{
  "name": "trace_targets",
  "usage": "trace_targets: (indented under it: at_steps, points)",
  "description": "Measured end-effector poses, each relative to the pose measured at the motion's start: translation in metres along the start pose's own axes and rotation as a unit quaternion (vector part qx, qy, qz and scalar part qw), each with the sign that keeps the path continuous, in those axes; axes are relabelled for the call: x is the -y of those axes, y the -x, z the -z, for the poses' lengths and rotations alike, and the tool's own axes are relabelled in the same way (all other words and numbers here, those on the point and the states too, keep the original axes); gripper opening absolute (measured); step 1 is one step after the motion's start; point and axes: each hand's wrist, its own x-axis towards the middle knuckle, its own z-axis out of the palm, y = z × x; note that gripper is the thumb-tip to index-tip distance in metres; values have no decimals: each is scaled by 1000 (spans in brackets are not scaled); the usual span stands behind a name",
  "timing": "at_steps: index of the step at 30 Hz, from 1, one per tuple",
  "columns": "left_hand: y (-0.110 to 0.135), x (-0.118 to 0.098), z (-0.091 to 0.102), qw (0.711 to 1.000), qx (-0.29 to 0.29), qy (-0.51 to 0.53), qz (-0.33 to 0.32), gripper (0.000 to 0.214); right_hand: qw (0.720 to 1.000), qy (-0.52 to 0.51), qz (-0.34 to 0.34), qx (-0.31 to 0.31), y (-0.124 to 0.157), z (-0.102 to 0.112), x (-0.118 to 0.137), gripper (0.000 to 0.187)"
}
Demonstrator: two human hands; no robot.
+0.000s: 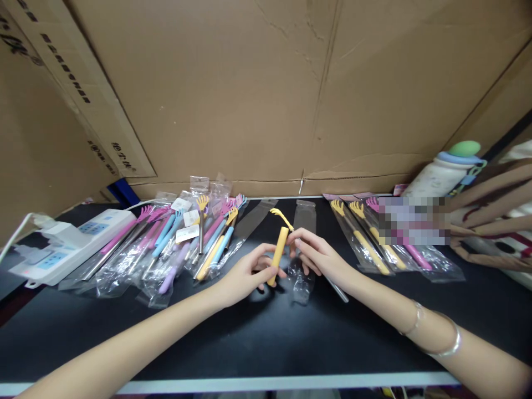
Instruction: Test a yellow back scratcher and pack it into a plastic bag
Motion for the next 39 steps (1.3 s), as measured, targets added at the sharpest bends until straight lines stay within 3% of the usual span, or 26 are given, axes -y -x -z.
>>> trace_targets:
  at_steps: [9, 16, 22, 27, 33, 39]
  points:
    - [2, -1, -4, 999, 32, -21, -36, 46, 1000, -5, 0, 11, 5, -13, 4, 40]
    - [3, 0, -6, 999, 4, -15, -40, 36, 993, -72, 6, -92, 7, -17, 12, 34]
    - [8, -7, -8, 987, 16, -153, -51, 25, 981, -121, -7, -149, 9, -20, 20, 32]
    - [6, -8, -6, 989, 11, -140, -36, 28, 985, -134, -33, -103, 10, -19, 17, 30]
    - [4, -5, 0, 995, 25, -85, -48, 35, 985, -161, -21, -64, 11, -16, 19, 30]
    - [2, -3, 1, 997, 32, -67, -20, 36, 990, -135, -4, -31, 11, -16, 18, 30]
